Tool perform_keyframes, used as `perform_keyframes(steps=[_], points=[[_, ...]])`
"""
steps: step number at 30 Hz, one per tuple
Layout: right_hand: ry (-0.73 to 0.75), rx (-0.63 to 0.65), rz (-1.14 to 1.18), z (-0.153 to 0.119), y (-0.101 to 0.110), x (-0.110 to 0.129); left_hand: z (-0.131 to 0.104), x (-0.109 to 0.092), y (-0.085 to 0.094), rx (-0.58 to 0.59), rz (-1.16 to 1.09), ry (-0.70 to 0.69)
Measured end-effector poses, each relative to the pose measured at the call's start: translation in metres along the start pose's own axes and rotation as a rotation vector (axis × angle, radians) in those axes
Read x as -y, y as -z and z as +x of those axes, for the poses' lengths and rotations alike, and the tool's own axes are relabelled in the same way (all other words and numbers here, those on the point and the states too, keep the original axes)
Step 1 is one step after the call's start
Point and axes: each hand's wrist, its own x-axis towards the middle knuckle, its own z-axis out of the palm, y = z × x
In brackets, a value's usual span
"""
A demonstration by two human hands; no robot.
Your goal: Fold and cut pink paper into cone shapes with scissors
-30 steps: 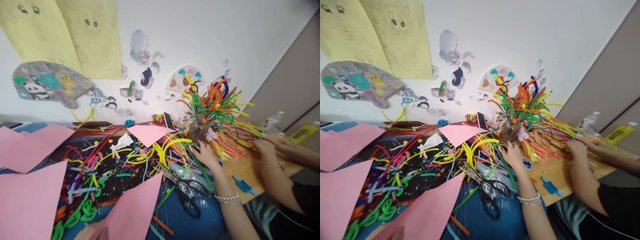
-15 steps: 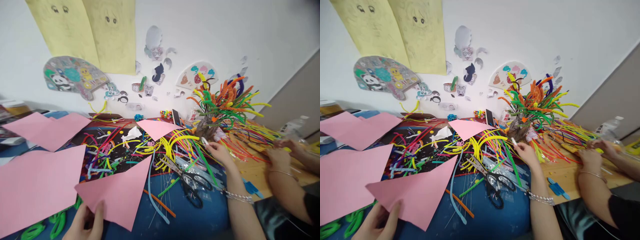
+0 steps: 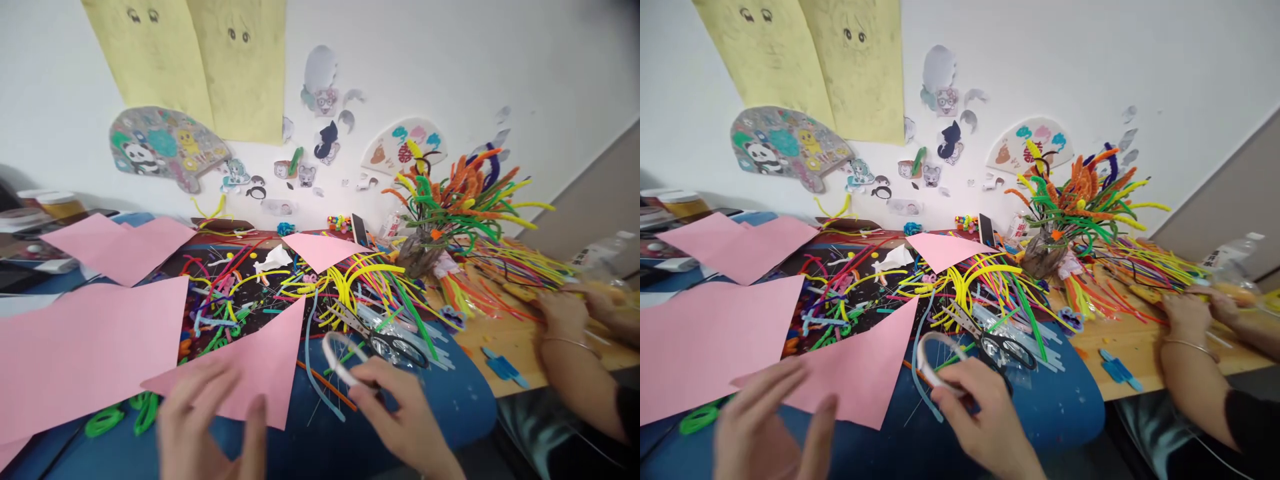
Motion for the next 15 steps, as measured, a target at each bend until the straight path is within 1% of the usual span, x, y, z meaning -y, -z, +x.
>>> perform_keyframes(steps=[1, 2, 3, 4, 5, 6, 8, 10, 12, 14, 15], points=[[-0.004, 0.009, 0.038, -0.005, -0.011, 0.006, 0.002, -0.01, -0.003, 0.14, -0.058, -0.158], [-0.015, 0.013, 0.082, -0.01, -0.021, 0.01, 0.004, -0.018, -0.006, 0.285, -0.107, -0.237], [-0.034, 0.009, 0.128, -0.014, -0.028, 0.012, 0.006, -0.025, -0.009, 0.387, -0.154, -0.276], [-0.058, 0.002, 0.17, -0.019, -0.034, 0.013, 0.006, -0.029, -0.012, 0.465, -0.204, -0.281], [-0.082, -0.011, 0.205, -0.023, -0.039, 0.014, 0.005, -0.031, -0.015, 0.509, -0.249, -0.263], [-0.102, -0.021, 0.227, -0.026, -0.042, 0.014, 0.004, -0.032, -0.018, 0.524, -0.285, -0.234], [-0.112, -0.012, 0.239, -0.03, -0.044, 0.015, 0.0, -0.028, -0.021, 0.513, -0.31, -0.168], [-0.082, -0.001, 0.199, -0.03, -0.04, 0.012, -0.004, -0.018, -0.02, 0.474, -0.254, -0.115], [-0.044, -0.069, 0.074, -0.023, -0.034, 0.004, -0.005, -0.004, -0.015, 0.429, -0.122, -0.078], [-0.039, -0.173, -0.136, -0.011, -0.027, -0.011, -0.004, 0.013, -0.006, 0.364, 0.09, -0.025], [-0.057, -0.172, -0.255, -0.005, -0.025, -0.02, -0.003, 0.021, 0.0, 0.315, 0.226, 0.023]])
